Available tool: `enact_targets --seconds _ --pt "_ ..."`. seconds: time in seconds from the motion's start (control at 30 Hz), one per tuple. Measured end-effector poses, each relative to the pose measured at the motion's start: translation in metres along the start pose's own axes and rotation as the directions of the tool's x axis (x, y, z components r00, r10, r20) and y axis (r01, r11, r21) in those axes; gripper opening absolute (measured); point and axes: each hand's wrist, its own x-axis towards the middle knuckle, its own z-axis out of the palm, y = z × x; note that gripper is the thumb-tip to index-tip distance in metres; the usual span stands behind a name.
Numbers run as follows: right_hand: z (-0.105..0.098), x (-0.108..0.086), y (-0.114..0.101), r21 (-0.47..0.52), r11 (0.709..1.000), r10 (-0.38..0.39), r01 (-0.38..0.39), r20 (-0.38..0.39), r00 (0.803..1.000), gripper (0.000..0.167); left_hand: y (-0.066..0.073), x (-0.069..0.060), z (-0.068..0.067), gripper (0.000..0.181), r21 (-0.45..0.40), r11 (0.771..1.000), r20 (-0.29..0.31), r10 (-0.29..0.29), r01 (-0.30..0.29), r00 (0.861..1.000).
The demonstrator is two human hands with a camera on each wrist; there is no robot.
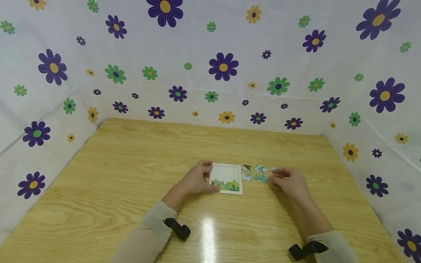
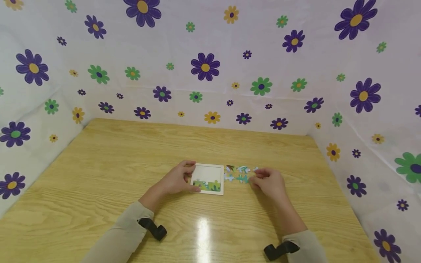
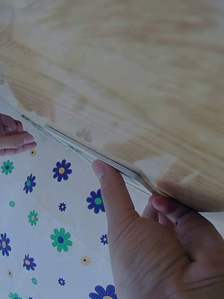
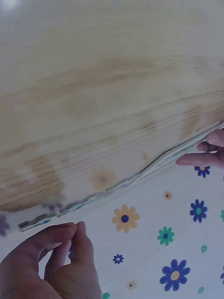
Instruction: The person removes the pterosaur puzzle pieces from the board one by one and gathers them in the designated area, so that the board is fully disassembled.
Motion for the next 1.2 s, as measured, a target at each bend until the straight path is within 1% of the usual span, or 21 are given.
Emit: enact_targets --seconds 0.03,0.1,0.2,0.33,0.5,0.63,0.8,0.87,0.93,1.03,1.07,1.1,1.2 --pt "0.003 0.000 -0.002 -0.013 1.000 -0.015 0.015 0.007 1.000 0.039 0.000 0.000 0.000 0.095 0.000 1.000 -0.002 0.001 -0.001 1.000" --pt "0.009 0.001 -0.007 -0.002 0.999 -0.036 0.036 0.038 0.999 0.038 0.000 0.000 0.000 0.095 0.005 1.000 -0.004 0.012 -0.012 1.000" --pt "0.018 0.002 -0.013 0.092 0.995 -0.040 0.030 0.110 0.993 0.039 -0.002 -0.001 0.000 0.096 0.023 1.000 0.002 0.021 -0.022 1.000" --pt "0.031 0.003 -0.019 0.193 0.981 -0.049 0.010 0.199 0.979 0.041 -0.004 -0.001 0.001 0.096 0.038 0.999 0.012 0.028 -0.028 1.000" --pt "0.045 0.006 -0.024 0.241 0.970 -0.066 0.004 0.250 0.966 0.041 -0.005 0.001 0.003 0.095 0.036 0.999 0.005 0.035 -0.035 0.999" --pt "0.056 0.007 -0.029 0.225 0.974 -0.078 0.019 0.257 0.963 0.038 -0.005 0.002 0.003 0.095 0.031 0.999 0.004 0.034 -0.034 0.999" --pt "0.073 0.007 -0.039 0.190 0.981 -0.101 0.047 0.286 0.953 0.036 -0.003 0.002 0.003 0.095 0.029 0.999 0.007 0.028 -0.029 1.000" --pt "0.080 0.008 -0.043 0.194 0.979 -0.124 0.063 0.322 0.938 0.037 -0.002 0.002 0.002 0.095 0.033 0.999 0.006 0.027 -0.028 1.000" --pt "0.089 0.007 -0.048 0.202 0.975 -0.167 0.097 0.368 0.915 0.037 -0.002 0.001 0.001 0.095 0.038 0.999 0.007 0.032 -0.032 0.999" --pt "0.103 0.003 -0.054 0.247 0.960 -0.231 0.132 0.432 0.872 0.036 -0.003 0.000 0.000 0.094 0.018 0.999 0.005 0.034 -0.034 0.999" --pt "0.107 0.002 -0.056 0.250 0.957 -0.246 0.145 0.442 0.863 0.035 -0.004 0.000 -0.001 0.094 0.010 0.999 0.007 0.036 -0.036 0.999" --pt "0.110 0.001 -0.058 0.244 0.957 -0.253 0.156 0.447 0.858 0.035 -0.004 0.000 -0.001 0.094 0.002 0.999 0.009 0.040 -0.040 0.999" --pt "0.117 0.001 -0.062 0.185 0.962 -0.266 0.203 0.441 0.857 0.032 -0.006 0.000 -0.003 0.094 0.003 0.999 0.007 0.040 -0.040 0.999"
